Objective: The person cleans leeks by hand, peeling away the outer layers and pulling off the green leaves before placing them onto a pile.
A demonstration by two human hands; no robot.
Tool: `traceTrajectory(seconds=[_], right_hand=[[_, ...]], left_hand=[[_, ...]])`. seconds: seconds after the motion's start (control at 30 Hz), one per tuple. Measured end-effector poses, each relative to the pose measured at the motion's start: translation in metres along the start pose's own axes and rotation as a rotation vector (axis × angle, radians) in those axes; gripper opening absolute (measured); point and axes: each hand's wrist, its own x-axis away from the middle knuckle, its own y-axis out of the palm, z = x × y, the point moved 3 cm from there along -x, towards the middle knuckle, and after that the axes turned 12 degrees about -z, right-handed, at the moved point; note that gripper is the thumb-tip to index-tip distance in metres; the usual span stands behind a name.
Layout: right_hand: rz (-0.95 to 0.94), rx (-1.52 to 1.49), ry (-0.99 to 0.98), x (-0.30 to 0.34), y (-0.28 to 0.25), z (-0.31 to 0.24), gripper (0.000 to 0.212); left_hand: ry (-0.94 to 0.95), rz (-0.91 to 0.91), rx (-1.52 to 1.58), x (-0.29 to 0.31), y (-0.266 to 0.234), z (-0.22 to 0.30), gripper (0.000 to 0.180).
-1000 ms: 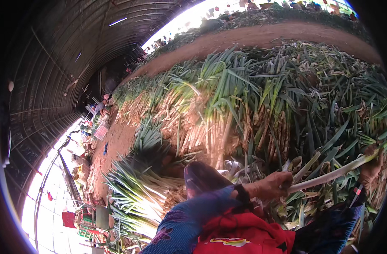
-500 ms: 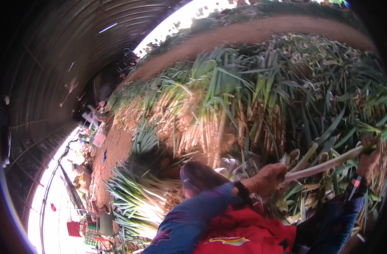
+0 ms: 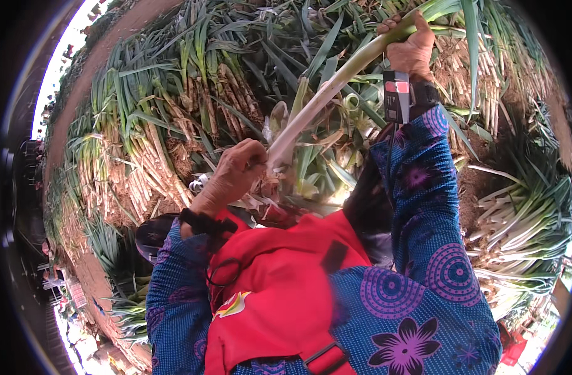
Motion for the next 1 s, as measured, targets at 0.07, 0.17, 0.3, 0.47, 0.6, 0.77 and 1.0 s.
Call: traceTrajectory(seconds=[0.07,0.17,0.3,0.47,0.6,0.77,1.0], right_hand=[[0.029,0.055,0.011,0.003,0.0,0.0,0.024],[0.093,0.097,-0.054,0.006,0.007,0.005,0.023],[0.128,-0.07,-0.081,0.006,-0.029,-0.03,0.022],[0.247,-0.299,-0.03,0.011,-0.03,-0.03,0.03],[0.236,-0.27,-0.065,0.015,-0.018,-0.013,0.029],[0.247,-0.243,-0.114,0.014,-0.013,-0.009,0.02],[0.237,-0.123,-0.13,0.022,-0.016,-0.009,0.028]], left_hand=[[-0.048,0.018,0.003,0.007,-0.006,-0.004,0.015],[-0.237,0.185,0.461,0.037,-0.022,-0.031,0.007],[-0.378,0.333,0.785,0.081,-0.032,-0.071,0.011],[-0.425,0.181,0.729,0.07,-0.022,-0.04,0.043],[-0.206,0.159,0.869,0.037,-0.026,-0.005,0.062],[-0.09,0.375,1.261,0.0,-0.015,0.013,0.046],[-0.207,0.499,1.302,0.006,-0.022,0.016,0.033]])
